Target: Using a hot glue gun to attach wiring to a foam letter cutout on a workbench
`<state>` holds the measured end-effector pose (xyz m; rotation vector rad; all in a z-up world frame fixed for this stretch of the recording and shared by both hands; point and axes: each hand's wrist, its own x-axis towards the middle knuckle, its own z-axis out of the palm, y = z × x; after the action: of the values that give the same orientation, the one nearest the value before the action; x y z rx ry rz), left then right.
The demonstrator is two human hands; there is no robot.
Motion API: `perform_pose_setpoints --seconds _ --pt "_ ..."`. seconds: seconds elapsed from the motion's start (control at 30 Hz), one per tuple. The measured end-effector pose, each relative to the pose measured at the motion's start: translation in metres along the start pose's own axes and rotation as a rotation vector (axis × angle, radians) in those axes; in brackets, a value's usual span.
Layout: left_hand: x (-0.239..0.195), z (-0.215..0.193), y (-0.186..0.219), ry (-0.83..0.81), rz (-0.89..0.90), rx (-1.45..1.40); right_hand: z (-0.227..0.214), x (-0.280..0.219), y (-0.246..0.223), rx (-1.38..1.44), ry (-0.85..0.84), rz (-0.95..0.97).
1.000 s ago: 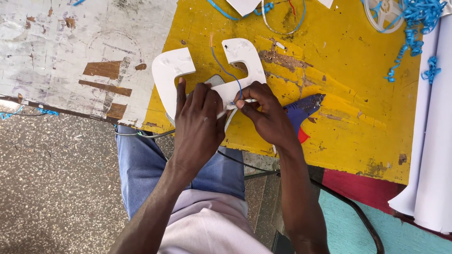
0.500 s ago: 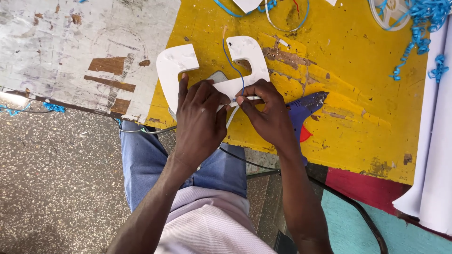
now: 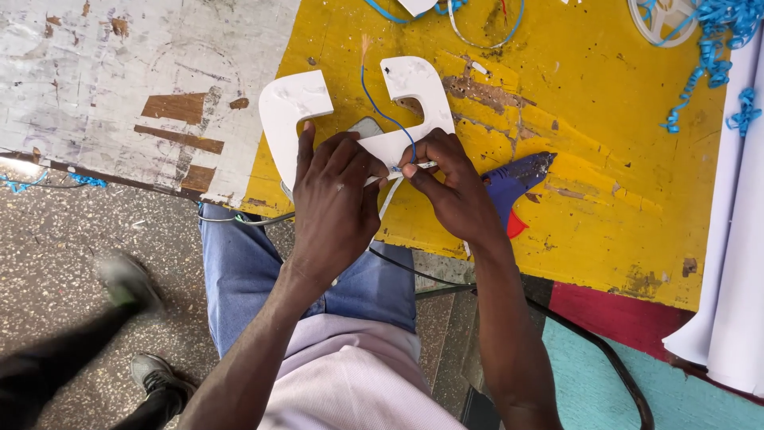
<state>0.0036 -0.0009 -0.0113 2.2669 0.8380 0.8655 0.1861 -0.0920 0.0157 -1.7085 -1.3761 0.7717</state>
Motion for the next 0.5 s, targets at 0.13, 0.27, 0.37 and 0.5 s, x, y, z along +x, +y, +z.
perform_pose_setpoints --seconds 0.13,0.27,0.37,0.5 --pt "0.001 0.001 -0.002 0.000 0.005 -0.021 -0.003 -0.001 0.000 0.025 -0.009 -0.008" --pt "0.002 -0.002 -0.001 -0.009 -0.020 -0.051 -0.004 -0.001 0.005 0.041 -0.046 -0.036" --pt "0.002 -0.002 -0.001 -0.010 -0.025 -0.065 -0.007 -0.001 0.009 0.037 -0.059 -0.049" --pt "0.003 -0.006 0.002 -0.013 -0.028 -0.075 -0.010 0.000 0.007 0.046 -0.088 -0.083"
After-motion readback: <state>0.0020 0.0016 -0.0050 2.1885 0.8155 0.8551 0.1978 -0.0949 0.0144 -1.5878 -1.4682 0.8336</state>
